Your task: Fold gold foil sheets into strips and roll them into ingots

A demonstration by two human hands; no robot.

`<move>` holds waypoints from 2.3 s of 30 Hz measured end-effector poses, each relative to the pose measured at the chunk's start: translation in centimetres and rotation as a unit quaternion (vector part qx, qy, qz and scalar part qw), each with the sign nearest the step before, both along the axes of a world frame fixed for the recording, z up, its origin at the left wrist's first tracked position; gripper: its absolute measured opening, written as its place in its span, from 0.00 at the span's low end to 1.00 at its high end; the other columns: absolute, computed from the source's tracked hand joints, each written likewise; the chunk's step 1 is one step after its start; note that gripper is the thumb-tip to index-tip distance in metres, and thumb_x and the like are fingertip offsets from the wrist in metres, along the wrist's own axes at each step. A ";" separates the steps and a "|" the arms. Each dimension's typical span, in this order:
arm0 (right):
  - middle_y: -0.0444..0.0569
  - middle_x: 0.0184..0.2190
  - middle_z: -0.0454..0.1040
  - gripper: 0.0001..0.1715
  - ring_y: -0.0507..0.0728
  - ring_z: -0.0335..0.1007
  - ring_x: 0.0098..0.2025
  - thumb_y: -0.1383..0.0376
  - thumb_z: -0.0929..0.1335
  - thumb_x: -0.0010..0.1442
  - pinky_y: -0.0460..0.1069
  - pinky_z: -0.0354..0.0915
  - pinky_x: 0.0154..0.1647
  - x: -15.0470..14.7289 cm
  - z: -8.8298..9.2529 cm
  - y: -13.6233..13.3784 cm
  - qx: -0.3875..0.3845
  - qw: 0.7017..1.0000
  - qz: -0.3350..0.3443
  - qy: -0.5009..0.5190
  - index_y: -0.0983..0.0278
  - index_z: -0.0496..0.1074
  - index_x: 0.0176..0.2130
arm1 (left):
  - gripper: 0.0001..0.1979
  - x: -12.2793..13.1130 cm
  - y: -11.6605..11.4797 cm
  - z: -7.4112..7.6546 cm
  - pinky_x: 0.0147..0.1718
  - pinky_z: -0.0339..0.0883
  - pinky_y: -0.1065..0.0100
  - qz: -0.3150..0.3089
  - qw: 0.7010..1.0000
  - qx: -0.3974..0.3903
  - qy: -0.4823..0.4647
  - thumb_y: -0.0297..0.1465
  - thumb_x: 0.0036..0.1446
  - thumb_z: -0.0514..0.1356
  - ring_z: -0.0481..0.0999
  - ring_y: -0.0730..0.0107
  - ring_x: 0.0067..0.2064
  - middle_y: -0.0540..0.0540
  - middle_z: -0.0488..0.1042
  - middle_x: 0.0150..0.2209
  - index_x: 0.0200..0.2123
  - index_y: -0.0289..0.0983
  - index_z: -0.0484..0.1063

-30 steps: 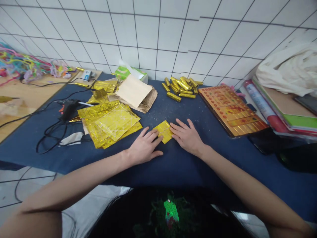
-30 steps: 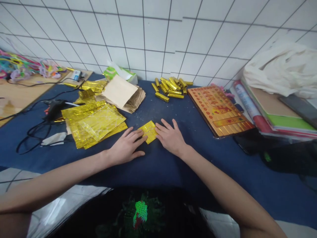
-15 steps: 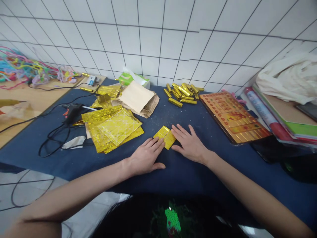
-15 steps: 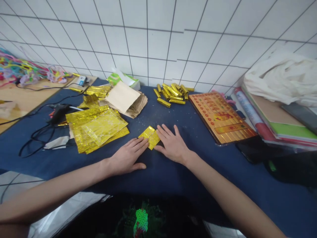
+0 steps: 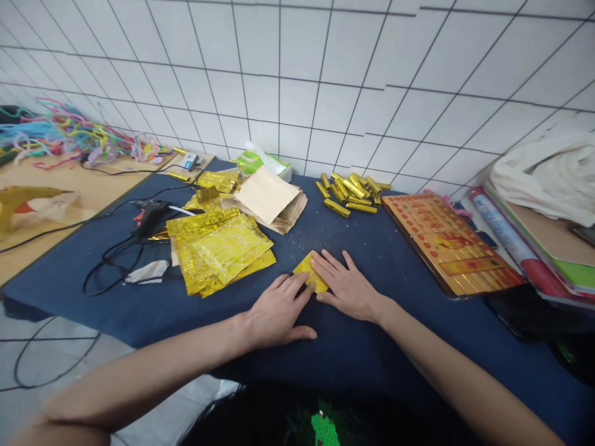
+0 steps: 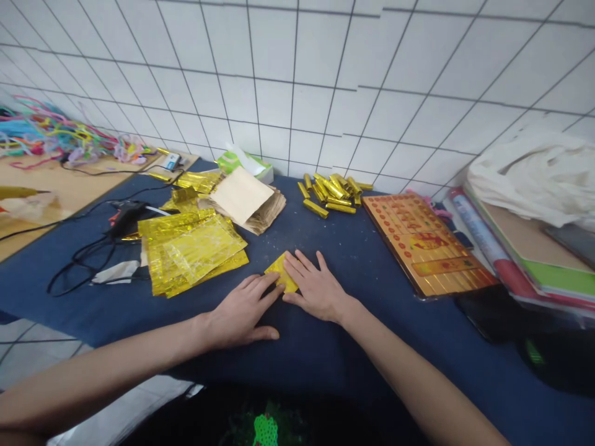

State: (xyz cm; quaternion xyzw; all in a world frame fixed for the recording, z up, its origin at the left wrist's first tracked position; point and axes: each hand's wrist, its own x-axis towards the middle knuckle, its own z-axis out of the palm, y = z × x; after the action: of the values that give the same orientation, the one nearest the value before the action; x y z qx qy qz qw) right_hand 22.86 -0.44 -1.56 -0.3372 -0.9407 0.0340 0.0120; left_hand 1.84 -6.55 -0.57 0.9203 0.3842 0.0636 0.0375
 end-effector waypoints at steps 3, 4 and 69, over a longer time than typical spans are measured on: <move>0.53 0.64 0.47 0.39 0.64 0.38 0.65 0.46 0.51 0.61 0.70 0.42 0.58 -0.2 0.2 0.6 -0.003 1.000 0.009 0.001 0.62 0.43 0.63 | 0.39 0.7 -0.2 0.0 0.55 0.50 0.55 0.008 1.000 0.016 0.004 0.56 0.51 0.48 0.60 0.52 0.57 0.32 0.62 0.55 0.53 0.30 0.61; 0.53 0.64 0.47 0.38 0.64 0.38 0.65 0.46 0.51 0.61 0.70 0.42 0.58 -0.3 0.2 0.9 -0.003 1.000 0.009 -0.001 0.62 0.43 0.63 | 0.40 1.0 -0.3 0.0 0.54 0.50 0.55 0.013 1.000 0.020 0.006 0.57 0.50 0.48 0.61 0.51 0.56 0.32 0.63 0.55 0.53 0.29 0.61; 0.49 0.65 0.40 0.41 0.64 0.33 0.65 0.44 0.52 0.59 0.70 0.38 0.59 0.8 1.0 0.7 -0.088 0.996 -0.023 0.000 0.61 0.41 0.64 | 0.44 0.8 0.4 -0.3 0.60 0.44 0.58 -0.047 0.998 -0.049 -0.015 0.56 0.52 0.47 0.48 0.52 0.63 0.31 0.54 0.60 0.58 0.24 0.52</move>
State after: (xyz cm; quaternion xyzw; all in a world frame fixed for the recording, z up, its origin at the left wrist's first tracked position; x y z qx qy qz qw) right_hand 23.67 0.28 -0.54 -0.3588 -0.9260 0.1164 -0.0167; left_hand 2.63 -6.13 -0.84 0.9333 0.3426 0.0567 0.0912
